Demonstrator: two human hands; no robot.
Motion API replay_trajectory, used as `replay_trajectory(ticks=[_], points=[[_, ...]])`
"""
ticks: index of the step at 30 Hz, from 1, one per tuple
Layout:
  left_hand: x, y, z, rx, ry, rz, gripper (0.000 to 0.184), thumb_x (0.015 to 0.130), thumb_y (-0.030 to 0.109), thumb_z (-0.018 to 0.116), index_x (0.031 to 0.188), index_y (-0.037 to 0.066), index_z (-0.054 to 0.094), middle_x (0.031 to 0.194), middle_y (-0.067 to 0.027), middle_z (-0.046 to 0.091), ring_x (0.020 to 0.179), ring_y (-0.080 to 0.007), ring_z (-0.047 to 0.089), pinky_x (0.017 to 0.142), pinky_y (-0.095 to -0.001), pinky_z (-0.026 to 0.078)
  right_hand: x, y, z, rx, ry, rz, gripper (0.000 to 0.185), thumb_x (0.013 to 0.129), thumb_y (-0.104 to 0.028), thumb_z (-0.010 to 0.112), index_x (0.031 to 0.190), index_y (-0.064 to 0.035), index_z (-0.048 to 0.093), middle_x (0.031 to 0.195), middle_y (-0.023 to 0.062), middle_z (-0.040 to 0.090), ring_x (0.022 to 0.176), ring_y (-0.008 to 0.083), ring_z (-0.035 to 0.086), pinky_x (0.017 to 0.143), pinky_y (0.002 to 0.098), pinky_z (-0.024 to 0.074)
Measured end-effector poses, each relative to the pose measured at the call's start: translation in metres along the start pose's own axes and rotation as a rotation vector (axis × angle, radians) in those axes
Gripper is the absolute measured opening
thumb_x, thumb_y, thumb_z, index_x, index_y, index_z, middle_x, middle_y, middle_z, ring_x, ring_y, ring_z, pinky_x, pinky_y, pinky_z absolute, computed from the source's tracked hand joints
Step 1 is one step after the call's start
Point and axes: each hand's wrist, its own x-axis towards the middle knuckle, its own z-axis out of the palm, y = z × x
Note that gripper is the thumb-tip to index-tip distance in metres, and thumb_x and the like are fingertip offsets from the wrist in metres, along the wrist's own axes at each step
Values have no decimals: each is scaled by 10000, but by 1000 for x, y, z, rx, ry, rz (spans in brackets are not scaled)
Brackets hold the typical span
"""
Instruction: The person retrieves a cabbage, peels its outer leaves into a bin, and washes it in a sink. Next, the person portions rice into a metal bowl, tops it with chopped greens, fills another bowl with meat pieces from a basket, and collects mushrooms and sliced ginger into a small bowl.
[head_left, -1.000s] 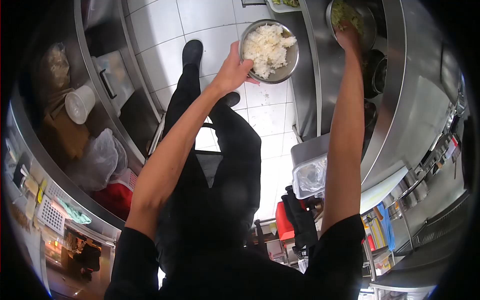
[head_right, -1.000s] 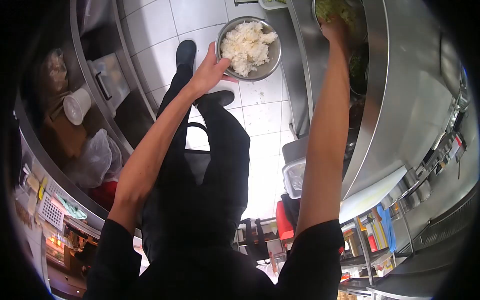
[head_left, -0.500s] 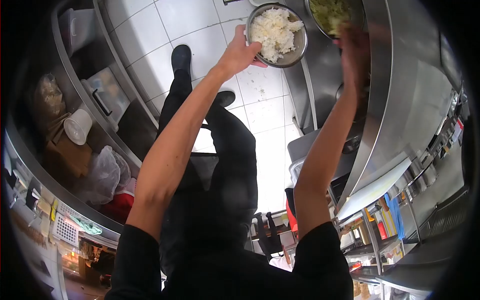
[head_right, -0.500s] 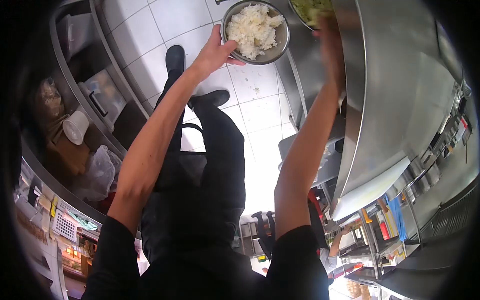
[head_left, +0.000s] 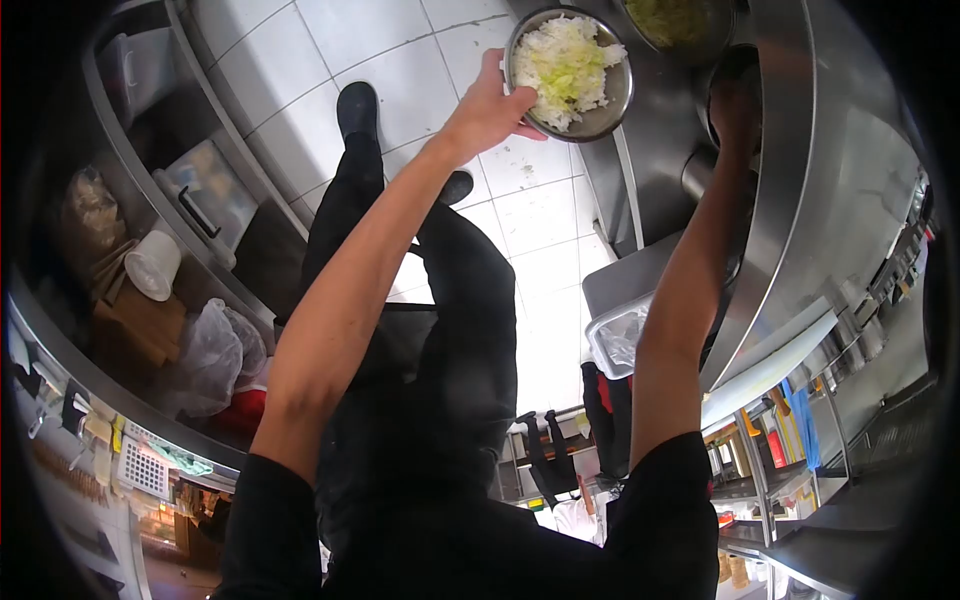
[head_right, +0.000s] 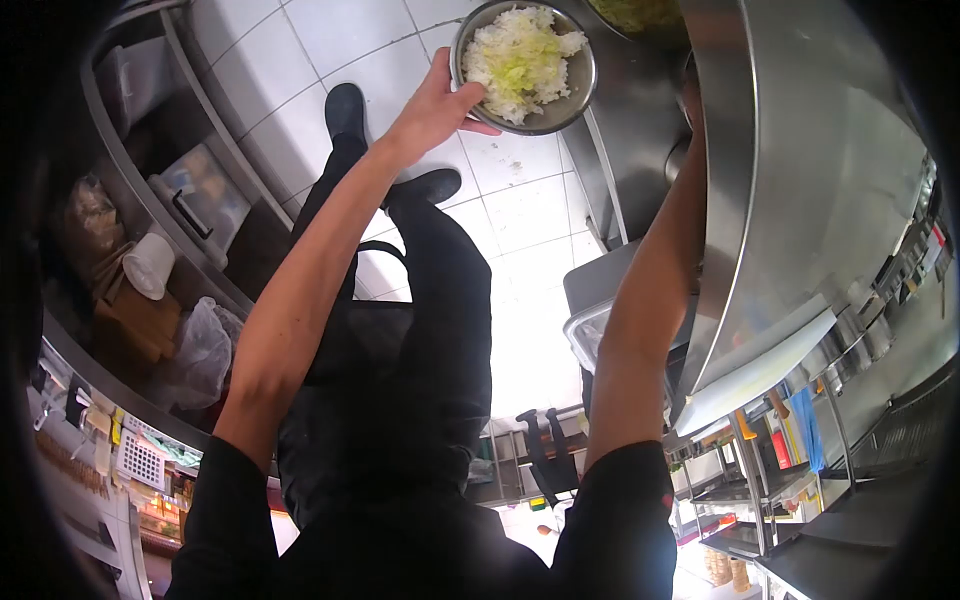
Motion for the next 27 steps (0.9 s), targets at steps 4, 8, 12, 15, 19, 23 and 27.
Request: replay_trajectory(ticks=[4,8,12,15,19,23,27], points=[[-10,7,7,14,-20,-39,566,926,82,485,1379,-58,176,1243,-263,477,1001,-299,661,783,-359,630,10,31,13,223,82,18,430,840,-369,630,1173,-99,661,1117,174,674,1066,378,621,958,452,465],[-16,-2,8,45,-31,-7,608,916,98,500,1386,-67,150,1245,-276,452,948,-314,671,763,-349,630,-1,48,10,132,172,-16,478,833,-401,646,1207,-102,636,1150,166,663,1081,373,617,943,451,473],[-8,-19,11,26,-38,20,665,894,106,513,1399,-58,112,1203,-279,467,814,-317,706,711,-340,635,6,45,20,20,169,-44,529,827,-432,661,1240,-105,611,1183,158,651,1096,367,613,928,451,480],[-15,-21,13,-2,-48,-19,601,919,106,505,1375,-75,159,1254,-283,426,960,-323,658,758,-360,633,8,38,24,-50,156,-63,569,822,-456,672,1265,-108,592,1208,152,642,1107,364,610,916,450,486],[-16,-35,13,-15,-60,-34,568,926,95,503,1362,-83,188,1284,-283,403,1056,-318,620,770,-382,636,-20,28,5,-75,322,-207,556,838,-478,634,1251,-109,595,1231,173,616,1136,398,571,956,476,451],[-25,-30,10,-24,-39,-65,569,920,87,505,1366,-73,191,1285,-278,403,1071,-317,610,764,-392,638,-40,28,22,-125,270,36,523,867,-535,566,1181,-122,634,1156,172,643,1112,426,567,943,492,452],[-30,-26,8,-10,-39,-68,569,921,85,503,1369,-65,185,1281,-275,412,1066,-321,614,766,-392,638,-35,46,47,-130,173,2,493,879,-505,555,1201,-138,622,1113,188,658,1079,430,586,916,507,466]])
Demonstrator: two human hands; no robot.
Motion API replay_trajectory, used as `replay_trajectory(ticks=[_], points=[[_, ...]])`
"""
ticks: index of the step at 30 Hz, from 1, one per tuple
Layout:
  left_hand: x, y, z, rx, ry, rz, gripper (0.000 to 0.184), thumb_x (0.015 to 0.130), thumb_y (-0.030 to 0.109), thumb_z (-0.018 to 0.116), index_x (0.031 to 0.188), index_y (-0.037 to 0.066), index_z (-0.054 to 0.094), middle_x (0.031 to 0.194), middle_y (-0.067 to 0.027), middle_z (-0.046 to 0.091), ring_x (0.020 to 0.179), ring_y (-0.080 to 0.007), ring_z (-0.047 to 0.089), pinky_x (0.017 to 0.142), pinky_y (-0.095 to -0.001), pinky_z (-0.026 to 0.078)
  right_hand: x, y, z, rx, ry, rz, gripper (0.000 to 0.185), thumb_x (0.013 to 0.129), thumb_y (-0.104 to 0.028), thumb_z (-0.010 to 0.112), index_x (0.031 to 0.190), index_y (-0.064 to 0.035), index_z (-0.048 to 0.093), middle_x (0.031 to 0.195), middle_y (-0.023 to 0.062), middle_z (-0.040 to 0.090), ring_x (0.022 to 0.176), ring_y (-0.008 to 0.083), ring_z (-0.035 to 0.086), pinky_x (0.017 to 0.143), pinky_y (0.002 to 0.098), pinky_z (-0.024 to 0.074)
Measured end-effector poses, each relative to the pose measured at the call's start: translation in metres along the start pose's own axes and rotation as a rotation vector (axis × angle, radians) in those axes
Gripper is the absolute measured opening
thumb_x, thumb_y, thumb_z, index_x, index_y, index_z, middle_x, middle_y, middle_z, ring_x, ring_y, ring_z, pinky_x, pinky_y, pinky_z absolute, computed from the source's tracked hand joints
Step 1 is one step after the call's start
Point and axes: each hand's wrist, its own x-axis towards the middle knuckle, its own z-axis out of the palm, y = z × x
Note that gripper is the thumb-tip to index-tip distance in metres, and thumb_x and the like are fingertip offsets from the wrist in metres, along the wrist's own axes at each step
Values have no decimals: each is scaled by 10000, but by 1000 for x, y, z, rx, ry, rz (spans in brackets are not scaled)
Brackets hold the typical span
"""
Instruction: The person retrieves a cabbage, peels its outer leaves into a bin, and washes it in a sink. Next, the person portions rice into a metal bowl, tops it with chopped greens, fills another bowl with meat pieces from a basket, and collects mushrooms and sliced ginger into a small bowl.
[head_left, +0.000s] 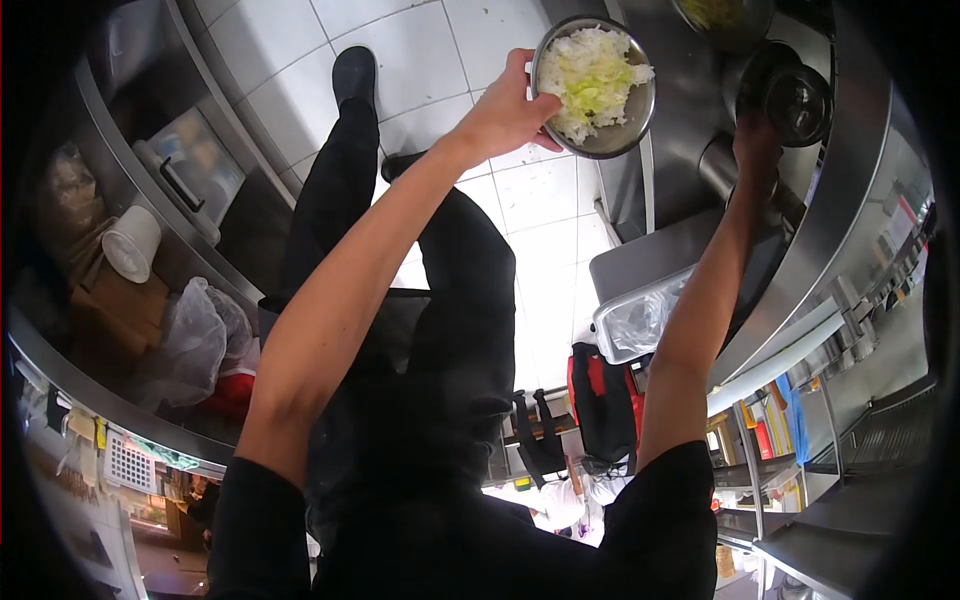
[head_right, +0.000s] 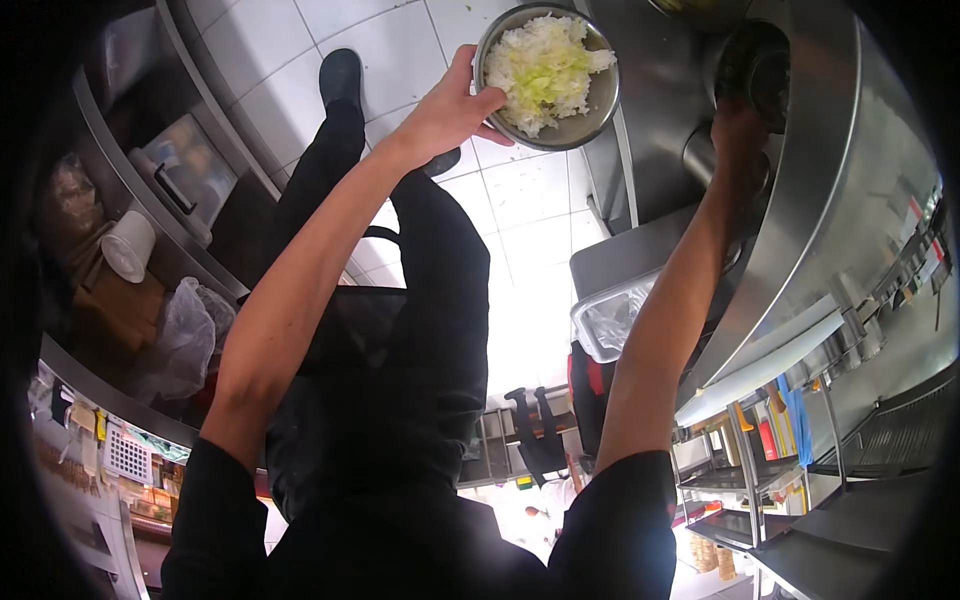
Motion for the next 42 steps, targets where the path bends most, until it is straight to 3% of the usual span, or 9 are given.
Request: replay_trajectory(ticks=[11,16,19,23,26,30,34,37,42], points=[[4,8,8,7,-45,4,538,930,95,499,1345,-64,195,1266,-272,424,1059,-324,623,768,-390,635,7,-63,-27,24,-33,-209,381,819,-256,633,1183,-144,646,1167,217,632,1014,430,619,879,510,495],[6,6,16,-32,-53,-17,549,928,91,501,1353,-61,189,1271,-268,418,1047,-323,627,776,-387,634,0,-66,-30,151,-55,-193,290,796,-194,645,1076,-129,686,986,213,666,898,397,652,795,469,524],[10,1,20,-20,-24,6,602,898,53,487,1393,-53,160,1226,-279,450,868,-320,695,709,-352,641,-12,-48,-19,421,-28,-119,267,814,-219,678,1053,-102,690,907,183,682,841,303,682,753,411,542],[18,-7,21,36,-23,42,598,914,49,469,1423,-31,165,1289,-267,425,936,-322,673,739,-358,637,-31,-3,5,1081,-152,95,291,866,-245,701,1091,-63,670,918,102,683,836,175,672,733,323,531],[23,-7,26,52,-19,26,579,930,48,457,1430,-24,173,1329,-257,409,1020,-323,648,773,-366,634,-77,-41,-43,1376,-104,160,303,903,-244,694,1132,-51,649,953,50,676,862,142,657,744,290,519],[26,-8,39,29,-12,56,617,915,32,452,1457,3,159,1339,-293,406,939,-345,685,733,-348,640,-141,-137,-114,1200,-411,73,407,864,-215,730,1234,-81,626,984,78,692,855,137,658,781,240,501],[15,0,50,101,22,35,622,911,23,454,1460,8,163,1321,-296,436,929,-345,686,740,-353,640,-161,-162,-144,934,-256,-10,382,872,-181,690,1249,-191,630,1055,122,691,788,198,688,714,307,526],[10,4,49,122,-4,-15,582,938,18,445,1448,-20,168,1351,-253,402,1051,-324,638,801,-357,632,-168,-151,-147,795,-148,128,342,877,-202,690,1214,-162,648,1061,144,688,854,205,684,751,310,528],[5,-2,45,95,-15,-29,573,939,9,441,1447,-16,177,1353,-239,403,1056,-318,634,800,-365,633,-150,-25,-72,438,116,383,333,866,-203,714,1185,-126,659,1051,146,688,879,164,667,773,284,523]])
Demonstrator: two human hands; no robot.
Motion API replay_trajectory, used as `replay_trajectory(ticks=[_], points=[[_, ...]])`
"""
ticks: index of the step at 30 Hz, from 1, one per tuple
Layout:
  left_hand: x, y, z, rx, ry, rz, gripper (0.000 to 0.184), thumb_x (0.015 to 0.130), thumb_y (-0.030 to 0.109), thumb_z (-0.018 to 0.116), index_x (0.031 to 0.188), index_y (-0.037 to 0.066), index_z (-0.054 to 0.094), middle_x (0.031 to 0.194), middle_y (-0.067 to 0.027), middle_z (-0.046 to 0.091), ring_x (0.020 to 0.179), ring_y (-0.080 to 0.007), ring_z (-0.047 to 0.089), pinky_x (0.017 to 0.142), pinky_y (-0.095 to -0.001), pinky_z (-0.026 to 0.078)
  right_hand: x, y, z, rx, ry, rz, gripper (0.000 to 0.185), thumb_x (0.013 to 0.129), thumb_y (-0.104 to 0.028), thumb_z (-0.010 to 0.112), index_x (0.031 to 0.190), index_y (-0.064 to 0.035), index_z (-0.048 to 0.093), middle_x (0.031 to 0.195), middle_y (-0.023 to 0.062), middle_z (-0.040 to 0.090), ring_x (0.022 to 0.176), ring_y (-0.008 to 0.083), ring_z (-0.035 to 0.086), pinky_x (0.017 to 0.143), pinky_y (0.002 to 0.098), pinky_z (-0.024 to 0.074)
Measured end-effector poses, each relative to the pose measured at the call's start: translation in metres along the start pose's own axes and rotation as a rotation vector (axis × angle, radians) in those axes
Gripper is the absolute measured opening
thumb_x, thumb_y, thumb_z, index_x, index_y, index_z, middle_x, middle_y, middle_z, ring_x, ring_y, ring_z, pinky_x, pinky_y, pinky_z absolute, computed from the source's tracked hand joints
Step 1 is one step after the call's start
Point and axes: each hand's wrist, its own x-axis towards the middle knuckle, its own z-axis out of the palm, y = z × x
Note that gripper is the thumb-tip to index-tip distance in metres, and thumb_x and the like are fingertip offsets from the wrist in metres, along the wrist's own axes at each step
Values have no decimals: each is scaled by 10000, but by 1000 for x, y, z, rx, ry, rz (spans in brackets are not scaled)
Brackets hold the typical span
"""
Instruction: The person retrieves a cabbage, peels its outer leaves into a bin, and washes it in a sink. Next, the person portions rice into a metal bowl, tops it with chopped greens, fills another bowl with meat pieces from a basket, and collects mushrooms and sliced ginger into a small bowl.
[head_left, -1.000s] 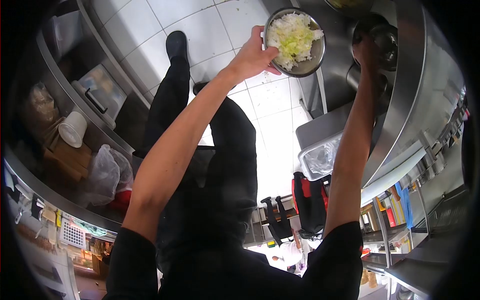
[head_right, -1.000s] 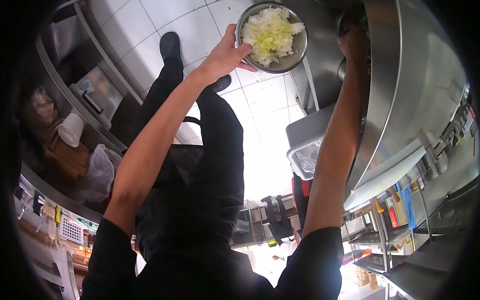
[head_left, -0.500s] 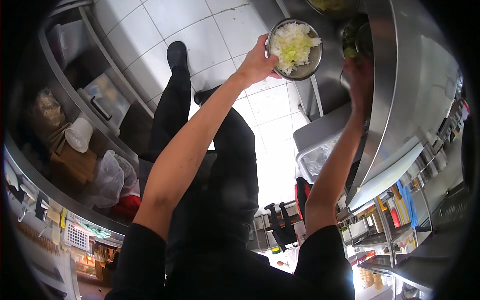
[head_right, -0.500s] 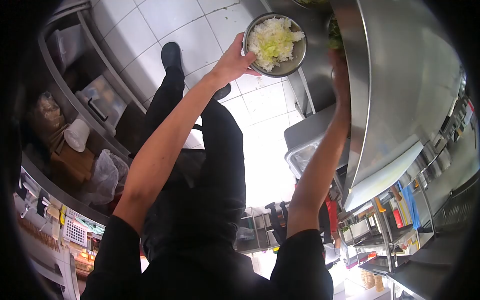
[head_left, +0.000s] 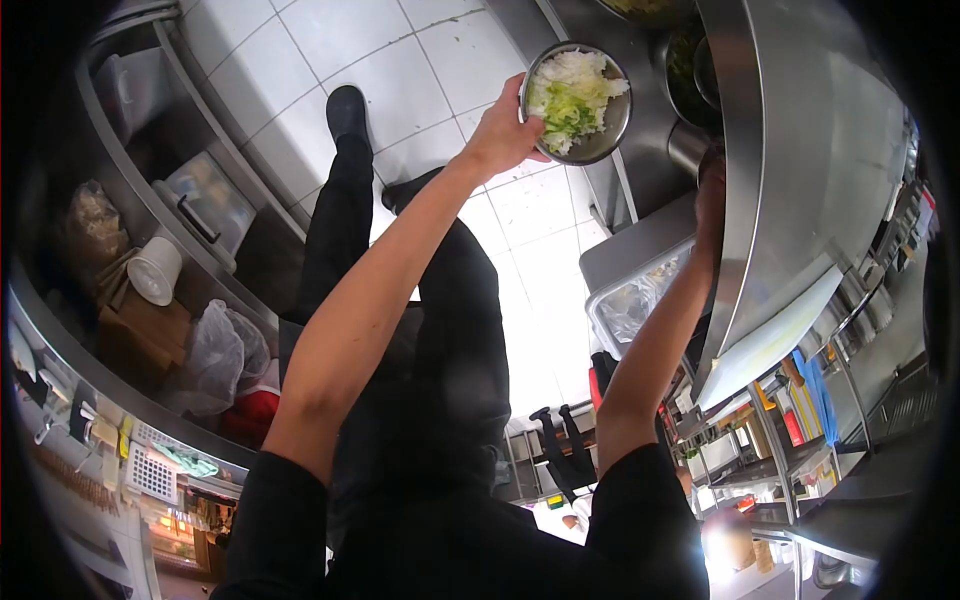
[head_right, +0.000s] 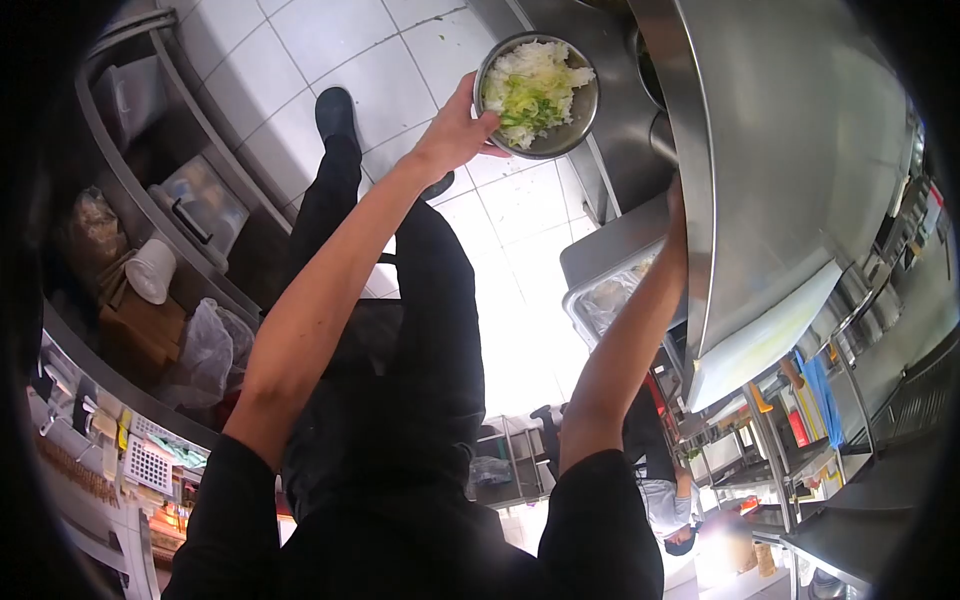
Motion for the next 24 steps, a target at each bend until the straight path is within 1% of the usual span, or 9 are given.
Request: replay_trajectory(ticks=[2,4,7,10,13,16,20,24], points=[[0,-8,-2,-2,-6,14,570,940,11,440,1447,-12,181,1356,-231,403,1058,-311,632,799,-368,633,26,52,25,-89,-56,32,333,869,-206,710,1187,-124,657,1049,144,688,881,165,666,776,285,522],[2,-12,-3,17,-8,19,567,941,13,438,1449,-5,186,1358,-222,404,1059,-303,630,797,-370,633,52,81,50,-144,-107,21,333,872,-209,707,1189,-122,655,1047,142,688,882,167,666,779,286,521],[2,-21,-3,-34,-27,17,568,939,15,439,1452,10,194,1348,-209,418,1057,-292,631,799,-371,631,79,89,80,-184,-167,-9,334,876,-214,701,1192,-118,653,1043,139,688,884,170,665,784,287,519],[2,-27,2,-44,-24,16,573,936,17,443,1454,19,199,1342,-200,424,1064,-292,629,803,-374,630,89,93,95,-214,-203,-34,335,880,-218,696,1194,-115,650,1039,137,688,886,173,664,789,288,516],[5,-31,11,-106,-54,-23,577,935,22,448,1454,18,197,1348,-192,418,1079,-298,623,807,-379,628,88,94,105,-217,-194,-58,336,884,-223,691,1197,-112,647,1036,134,689,888,176,663,794,290,514],[5,-31,23,-98,-47,-46,581,935,25,452,1455,10,194,1362,-197,404,1081,-305,624,803,-376,629,82,96,111,-175,-171,-71,337,888,-227,686,1200,-108,644,1032,131,689,890,179,663,799,291,512],[9,-33,32,-60,-47,-23,590,937,27,458,1459,3,186,1367,-206,400,1069,-310,631,807,-375,629,69,105,92,30,-117,-50,339,893,-233,679,1204,-104,641,1027,128,689,893,182,662,805,292,510],[19,-35,32,-12,-38,12,597,937,16,454,1464,-3,173,1374,-220,393,1073,-315,630,813,-377,628,51,117,56,507,-169,53,341,899,-239,672,1208,-99,637,1023,124,689,896,186,661,812,294,507]])
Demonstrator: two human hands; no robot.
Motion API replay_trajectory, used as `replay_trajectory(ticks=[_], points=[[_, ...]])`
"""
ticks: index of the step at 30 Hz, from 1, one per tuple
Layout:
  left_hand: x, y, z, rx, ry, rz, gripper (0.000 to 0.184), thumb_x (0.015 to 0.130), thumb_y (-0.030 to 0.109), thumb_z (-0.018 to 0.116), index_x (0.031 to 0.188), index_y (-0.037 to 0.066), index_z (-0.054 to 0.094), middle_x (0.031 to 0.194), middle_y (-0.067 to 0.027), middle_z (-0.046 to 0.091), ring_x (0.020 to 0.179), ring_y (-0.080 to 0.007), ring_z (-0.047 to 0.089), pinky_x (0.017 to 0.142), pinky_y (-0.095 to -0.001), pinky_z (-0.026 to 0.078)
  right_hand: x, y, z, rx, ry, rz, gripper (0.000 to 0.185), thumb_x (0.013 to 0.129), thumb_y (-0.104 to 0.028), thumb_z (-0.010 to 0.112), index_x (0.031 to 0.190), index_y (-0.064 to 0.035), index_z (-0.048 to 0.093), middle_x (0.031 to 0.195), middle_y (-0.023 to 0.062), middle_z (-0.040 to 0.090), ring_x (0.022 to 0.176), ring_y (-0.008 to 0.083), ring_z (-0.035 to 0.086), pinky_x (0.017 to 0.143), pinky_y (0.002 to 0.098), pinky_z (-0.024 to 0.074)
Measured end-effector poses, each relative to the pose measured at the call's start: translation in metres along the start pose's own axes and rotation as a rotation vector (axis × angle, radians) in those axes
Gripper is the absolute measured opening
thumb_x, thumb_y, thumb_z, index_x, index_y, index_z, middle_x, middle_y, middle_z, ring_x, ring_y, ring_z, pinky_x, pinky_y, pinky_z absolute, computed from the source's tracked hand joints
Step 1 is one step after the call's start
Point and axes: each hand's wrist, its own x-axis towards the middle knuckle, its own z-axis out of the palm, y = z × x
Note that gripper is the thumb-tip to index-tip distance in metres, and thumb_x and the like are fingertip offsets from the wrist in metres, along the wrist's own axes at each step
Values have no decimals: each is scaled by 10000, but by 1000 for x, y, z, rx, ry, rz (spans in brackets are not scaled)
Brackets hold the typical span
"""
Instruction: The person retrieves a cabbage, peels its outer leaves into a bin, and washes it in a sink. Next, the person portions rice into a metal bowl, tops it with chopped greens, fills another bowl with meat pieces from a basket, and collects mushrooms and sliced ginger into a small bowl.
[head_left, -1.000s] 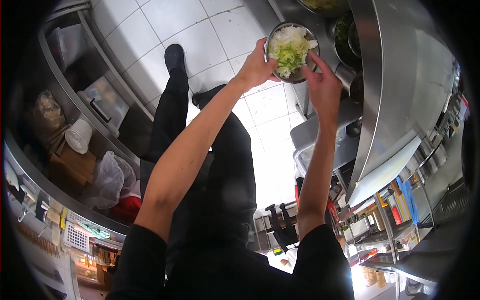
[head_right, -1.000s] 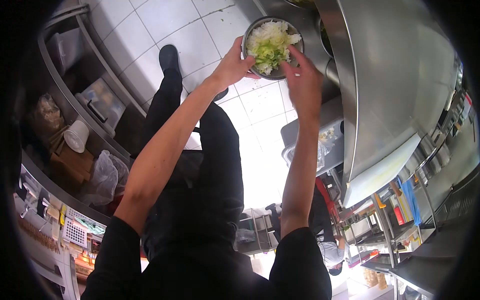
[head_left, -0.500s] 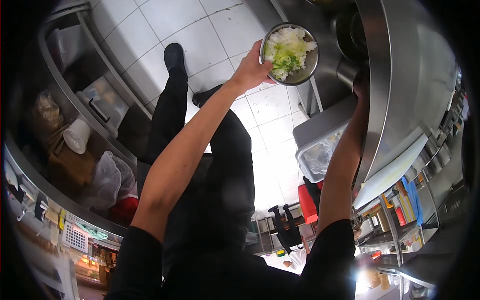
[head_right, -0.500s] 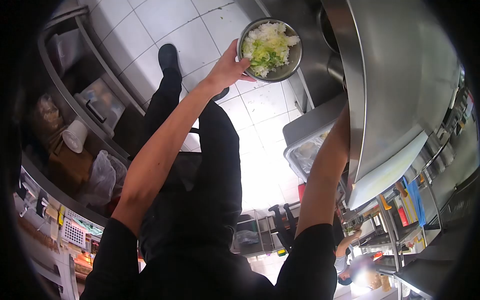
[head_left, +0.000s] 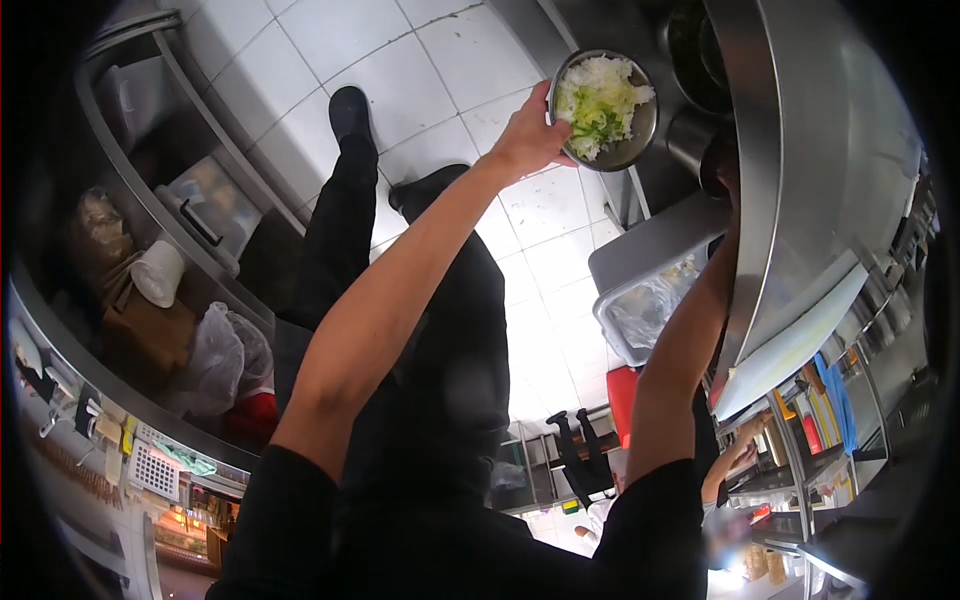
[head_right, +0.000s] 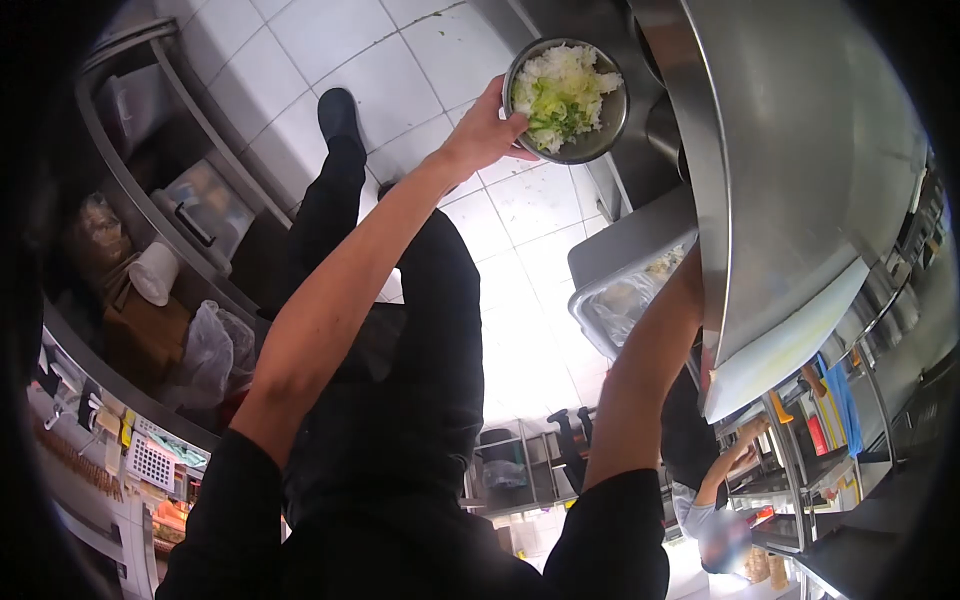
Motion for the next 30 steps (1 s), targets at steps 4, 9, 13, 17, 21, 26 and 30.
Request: replay_trajectory(ticks=[4,9,13,17,21,26,30], points=[[4,7,5,-3,-16,-13,610,937,1,447,1473,2,157,1382,-234,387,1080,-325,627,812,-374,628,-54,-75,-4,399,-143,49,344,904,-245,665,1211,-95,633,1018,121,689,899,190,660,819,296,504],[7,12,15,-71,-45,-4,639,932,-11,449,1487,21,134,1378,-238,395,1063,-327,637,813,-377,628,-101,-169,55,184,-380,-23,356,912,-247,656,1226,-84,618,996,115,688,902,192,657,821,301,502],[8,21,17,-35,-27,-10,651,929,-15,455,1490,27,128,1379,-237,394,1066,-323,635,811,-382,629,-97,-211,62,-294,-308,-276,393,904,-199,668,1259,-59,577,943,130,680,901,190,653,819,315,499],[12,24,2,14,-21,-20,646,929,-3,463,1489,27,142,1384,-220,390,1067,-320,631,805,-379,632,9,-131,90,-245,-87,-469,353,892,-123,642,1231,-41,586,961,187,670,930,274,655,873,374,485],[10,26,-14,16,-15,-4,640,931,9,468,1488,30,154,1389,-198,386,1079,-322,622,794,-378,635,101,-73,141,-415,76,-745,318,901,-67,590,1215,-24,585,1084,245,636,1025,373,618,933,424,467],[3,28,-29,37,47,61,679,914,16,483,1497,66,138,1314,-263,467,874,-318,702,712,-349,643,120,-94,146,-597,-47,-588,347,884,-79,602,1228,-33,581,1128,240,624,1046,334,611,930,399,471],[-6,36,-36,0,18,27,646,924,6,475,1488,59,164,1369,-212,408,1050,-322,630,770,-392,635,92,-116,128,-303,111,-496,366,873,-93,606,1235,-47,587,1119,217,636,1022,285,621,901,378,481]])
